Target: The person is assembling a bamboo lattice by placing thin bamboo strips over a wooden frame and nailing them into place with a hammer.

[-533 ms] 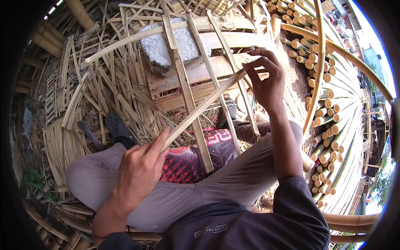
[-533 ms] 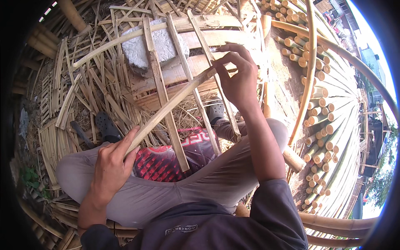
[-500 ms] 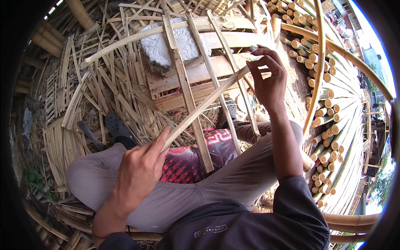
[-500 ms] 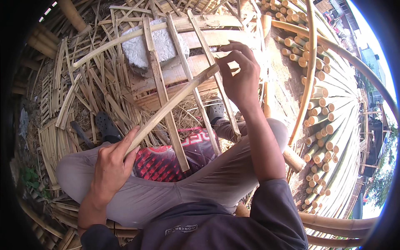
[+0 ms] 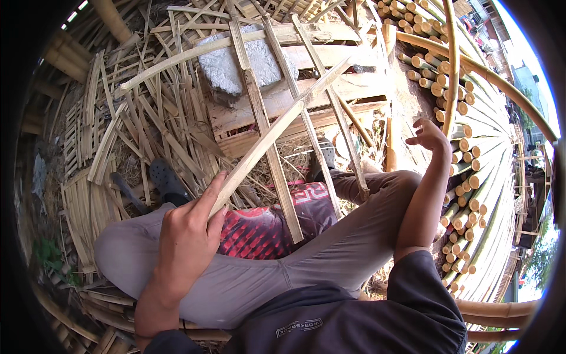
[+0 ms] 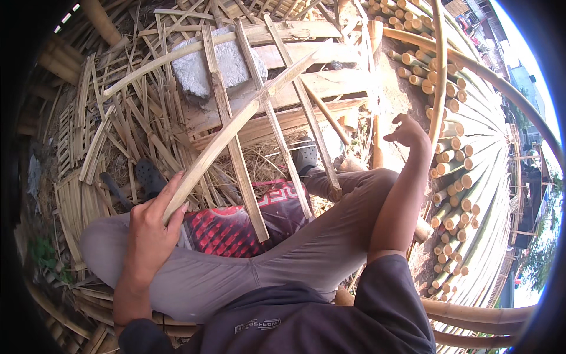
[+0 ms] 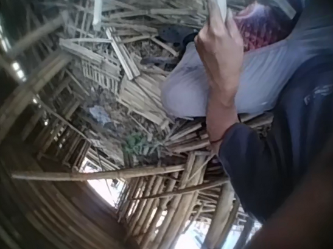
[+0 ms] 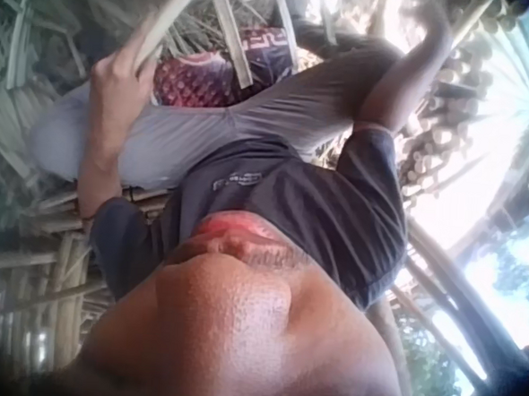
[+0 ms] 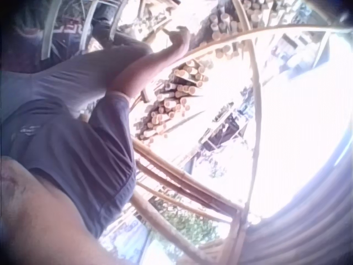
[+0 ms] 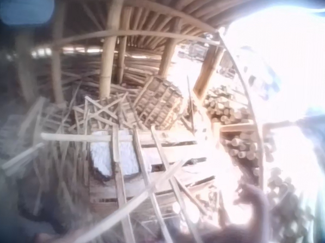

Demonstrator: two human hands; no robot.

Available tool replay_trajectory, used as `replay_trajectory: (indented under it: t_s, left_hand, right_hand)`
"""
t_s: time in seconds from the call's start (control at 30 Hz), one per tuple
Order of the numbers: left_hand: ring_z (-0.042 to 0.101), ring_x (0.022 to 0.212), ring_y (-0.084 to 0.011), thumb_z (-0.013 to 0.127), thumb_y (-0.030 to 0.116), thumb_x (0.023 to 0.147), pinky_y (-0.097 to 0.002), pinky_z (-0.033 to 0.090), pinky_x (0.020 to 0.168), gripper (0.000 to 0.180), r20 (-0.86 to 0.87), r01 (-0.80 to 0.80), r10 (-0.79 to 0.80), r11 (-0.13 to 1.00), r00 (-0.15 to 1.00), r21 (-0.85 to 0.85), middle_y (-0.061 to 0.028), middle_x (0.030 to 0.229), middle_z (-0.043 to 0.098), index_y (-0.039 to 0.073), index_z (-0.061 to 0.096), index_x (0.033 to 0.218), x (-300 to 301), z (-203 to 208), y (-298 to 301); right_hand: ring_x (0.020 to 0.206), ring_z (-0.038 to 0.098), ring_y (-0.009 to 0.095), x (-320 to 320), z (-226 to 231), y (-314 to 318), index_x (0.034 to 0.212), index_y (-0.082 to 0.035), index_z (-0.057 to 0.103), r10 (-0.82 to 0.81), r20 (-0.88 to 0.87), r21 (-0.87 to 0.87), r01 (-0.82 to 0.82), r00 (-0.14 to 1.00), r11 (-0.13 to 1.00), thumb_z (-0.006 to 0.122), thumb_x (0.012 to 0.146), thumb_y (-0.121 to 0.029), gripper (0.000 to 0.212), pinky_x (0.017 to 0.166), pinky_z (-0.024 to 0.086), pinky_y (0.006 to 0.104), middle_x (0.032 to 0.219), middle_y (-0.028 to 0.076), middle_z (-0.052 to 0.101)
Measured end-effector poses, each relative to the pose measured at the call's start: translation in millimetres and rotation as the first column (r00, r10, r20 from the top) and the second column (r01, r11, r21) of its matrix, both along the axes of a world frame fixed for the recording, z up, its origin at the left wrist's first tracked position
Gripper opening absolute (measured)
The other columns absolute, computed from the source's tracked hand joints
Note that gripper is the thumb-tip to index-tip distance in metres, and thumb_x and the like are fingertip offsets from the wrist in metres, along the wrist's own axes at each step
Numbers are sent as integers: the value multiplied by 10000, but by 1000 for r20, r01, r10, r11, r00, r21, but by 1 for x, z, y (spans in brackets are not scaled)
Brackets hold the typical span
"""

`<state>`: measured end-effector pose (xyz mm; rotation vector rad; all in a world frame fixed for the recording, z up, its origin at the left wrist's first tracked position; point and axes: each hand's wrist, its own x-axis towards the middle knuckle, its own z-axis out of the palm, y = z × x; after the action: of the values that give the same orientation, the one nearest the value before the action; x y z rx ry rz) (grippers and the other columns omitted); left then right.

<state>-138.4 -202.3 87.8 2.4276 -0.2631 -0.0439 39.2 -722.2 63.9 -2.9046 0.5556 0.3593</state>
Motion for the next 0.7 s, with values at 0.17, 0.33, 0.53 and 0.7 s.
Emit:
replay_trajectory:
  t_s: [0.17,0.33,0.53,0.7]
  left_hand:
    - [675,947,-396,669,-4,834,-404,549,776,498,-82,-11,4,997,997,-75,-258,1072,665,14,554,1318,1,13,-2]
    - [685,906,-391,672,11,837,-410,556,741,467,-1,26,-26,991,1000,-133,-271,1001,671,-20,563,1290,1,5,-2]
    - [694,973,-350,691,35,828,-353,548,811,443,-95,-23,4,979,995,-204,-245,1098,672,-40,587,1252,0,6,-4]
    - [693,972,-352,685,29,830,-362,549,812,447,-78,-34,20,983,997,-181,-242,1101,672,-42,579,1258,-1,5,-4]
  right_hand:
    - [929,676,277,6,15,25,1003,-11,688,-43,125,-34,48,991,998,776,781,-283,362,843,511,396,1001,186,707]
    - [1029,673,326,6,-13,51,1131,-13,643,327,531,-97,-327,782,940,751,831,-357,470,898,509,421,1117,170,687]
    - [866,722,240,1,13,138,989,16,673,231,579,310,-473,782,825,655,935,-200,223,739,569,339,919,146,719]
    - [854,703,185,-11,10,185,1026,-17,659,297,758,229,-664,580,712,721,842,-57,198,756,569,318,950,93,706]
